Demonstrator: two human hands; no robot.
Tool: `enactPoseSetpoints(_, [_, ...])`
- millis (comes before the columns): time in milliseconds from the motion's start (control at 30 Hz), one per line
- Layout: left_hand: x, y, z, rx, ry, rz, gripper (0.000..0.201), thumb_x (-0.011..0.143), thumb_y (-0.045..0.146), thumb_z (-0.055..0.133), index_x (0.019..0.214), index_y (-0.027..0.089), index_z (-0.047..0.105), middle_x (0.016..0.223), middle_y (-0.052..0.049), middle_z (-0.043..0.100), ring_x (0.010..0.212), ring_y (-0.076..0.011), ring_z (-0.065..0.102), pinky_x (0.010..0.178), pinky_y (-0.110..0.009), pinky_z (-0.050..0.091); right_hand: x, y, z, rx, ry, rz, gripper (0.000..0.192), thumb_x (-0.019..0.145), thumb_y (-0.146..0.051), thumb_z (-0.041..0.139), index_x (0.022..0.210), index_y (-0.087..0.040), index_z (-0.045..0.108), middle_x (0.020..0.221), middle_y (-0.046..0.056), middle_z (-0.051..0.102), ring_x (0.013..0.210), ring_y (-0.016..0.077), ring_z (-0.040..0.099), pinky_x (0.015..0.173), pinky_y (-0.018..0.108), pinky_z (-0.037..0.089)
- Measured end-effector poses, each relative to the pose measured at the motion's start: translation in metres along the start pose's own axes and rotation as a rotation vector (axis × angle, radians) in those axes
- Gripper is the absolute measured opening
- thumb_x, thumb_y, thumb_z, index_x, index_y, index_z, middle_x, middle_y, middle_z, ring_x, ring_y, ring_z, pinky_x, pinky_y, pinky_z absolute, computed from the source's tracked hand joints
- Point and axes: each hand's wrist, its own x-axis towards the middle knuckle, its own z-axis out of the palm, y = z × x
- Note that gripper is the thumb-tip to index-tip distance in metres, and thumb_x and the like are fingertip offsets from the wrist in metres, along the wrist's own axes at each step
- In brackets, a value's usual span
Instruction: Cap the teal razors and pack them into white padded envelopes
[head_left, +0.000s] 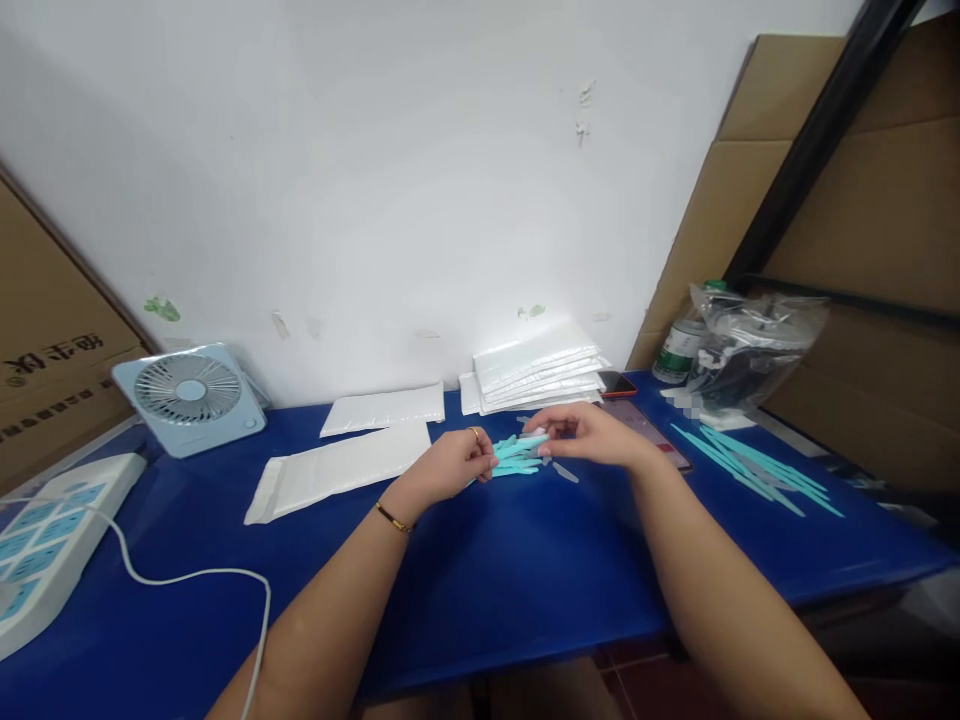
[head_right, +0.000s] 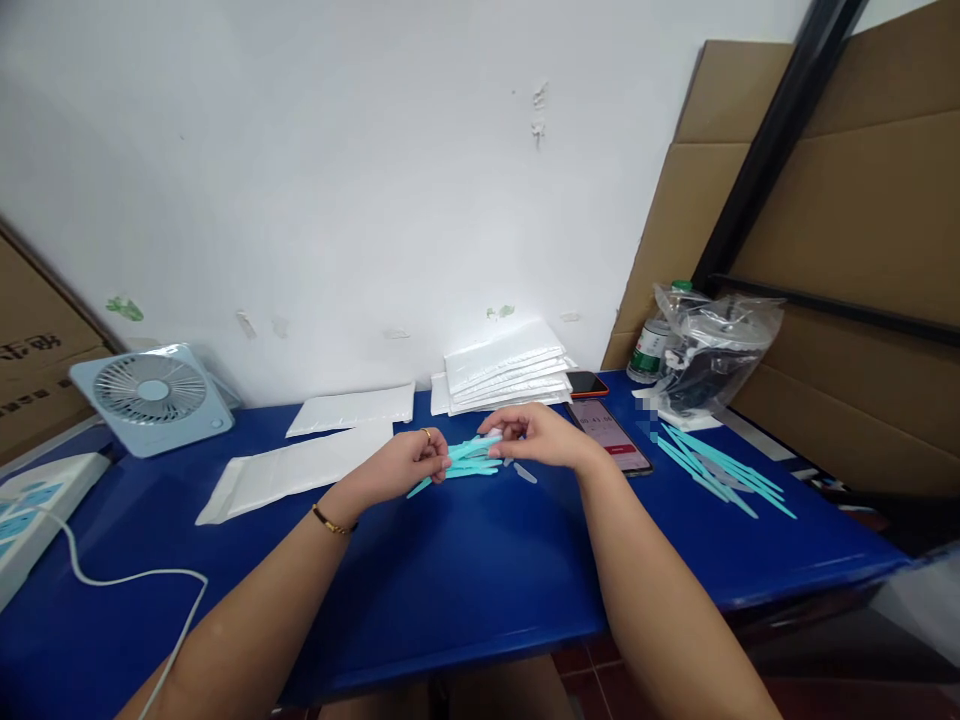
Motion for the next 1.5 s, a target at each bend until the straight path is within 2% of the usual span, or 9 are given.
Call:
enactPoseSetpoints(167, [-0.004,-0.012,-0.011,-0.266,-0.135,-0.070,0.028,0.082,0.043,0.051,0.086,0.016,0.051,0.073,-0.002,0.065,0.064,-0.0127,0.061,0.056,-0.023,0.042,0.007,0.004,0.014,0.068,0.079,-0.051,0.033,0.071,-0.043,0.069,0.093,-0.017,0.072,0.081,0.007,0.070,0.069,0.0177,0.064,0.062,0.029,0.052])
enactPoseSetpoints(267, [-0.004,-0.018,-0.011,-0.351,-0.130,-0.058,0.029,0.080,0.045,0.054,0.085,0.017,0.049,0.072,-0.001,0.062,0.057,-0.0097,0.055,0.052,-0.021,0.039,0.005,0.009,0.007,0.130,0.193,-0.026,0.031,0.071,-0.043,0.070,0.087,-0.017,0.072,0.072,0.005,0.069,0.062,0.0167,0.064,0.060,0.029,0.051])
enactPoseSetpoints(400, [-0.001,-0.024,-0.007,-0.283,0.059,0.024,0.029,0.083,0.046,0.050,0.088,0.017,0.051,0.072,0.001,0.059,0.060,-0.0097,0.051,0.054,-0.021,0.038,0.004,0.013,-0.005,0.143,0.305,0.031,0.034,0.075,-0.046,0.066,0.086,-0.014,0.069,0.057,0.002,0.063,0.053,0.0138,0.059,0.054,0.026,0.047])
enactPoseSetpoints(533, [0.003,-0.028,-0.003,-0.117,0.312,0.038,0.035,0.087,0.049,0.040,0.089,0.019,0.058,0.075,0.000,0.058,0.066,-0.0124,0.050,0.057,-0.023,0.038,0.009,0.017,-0.003,0.218,0.305,0.049,0.038,0.076,-0.047,0.064,0.098,-0.016,0.064,0.061,0.000,0.062,0.050,0.0124,0.058,0.052,0.026,0.046])
enactPoseSetpoints(700, [0.007,-0.034,-0.001,-0.027,0.432,0.036,0.030,0.085,0.046,0.045,0.089,0.020,0.059,0.074,0.001,0.058,0.065,-0.0130,0.049,0.059,-0.023,0.038,0.013,0.021,0.004,0.342,0.365,0.041,0.035,0.069,-0.042,0.072,0.092,-0.016,0.066,0.070,0.003,0.068,0.062,0.0158,0.065,0.061,0.029,0.051])
enactPoseSetpoints(967, [0.005,-0.032,-0.003,0.087,0.404,0.074,0.026,0.086,0.041,0.044,0.087,0.021,0.061,0.073,0.001,0.060,0.068,-0.0144,0.053,0.061,-0.023,0.038,0.016,0.029,0.013,0.316,0.303,0.013,0.038,0.068,-0.039,0.074,0.099,-0.016,0.069,0.073,0.006,0.072,0.076,0.0215,0.070,0.072,0.034,0.055])
enactPoseSetpoints(1267, [0.003,-0.026,0.002,0.065,0.310,0.096,0.025,0.086,0.039,0.044,0.088,0.021,0.061,0.076,0.001,0.061,0.069,-0.0135,0.053,0.060,-0.023,0.038,0.019,0.023,0.027,0.268,0.176,0.035,0.033,0.068,-0.039,0.072,0.093,-0.017,0.071,0.074,0.004,0.072,0.074,0.0203,0.069,0.067,0.032,0.055])
enactPoseSetpoints(1433, [-0.001,-0.018,0.014,0.143,0.149,0.085,0.020,0.082,0.035,0.050,0.084,0.021,0.064,0.081,0.000,0.064,0.071,-0.0140,0.056,0.062,-0.023,0.039,0.006,0.019,0.004,0.059,0.029,0.142,0.044,0.067,-0.040,0.072,0.104,-0.015,0.068,0.070,0.004,0.069,0.064,0.0168,0.064,0.060,0.027,0.050])
enactPoseSetpoints(1500, [-0.003,-0.015,0.019,0.232,0.101,0.099,0.017,0.080,0.032,0.053,0.080,0.021,0.065,0.082,-0.001,0.065,0.074,-0.0150,0.057,0.064,-0.024,0.040,0.000,0.021,-0.009,-0.098,0.028,0.203,0.040,0.067,-0.043,0.070,0.096,-0.014,0.068,0.067,0.004,0.067,0.058,0.0147,0.060,0.054,0.025,0.046])
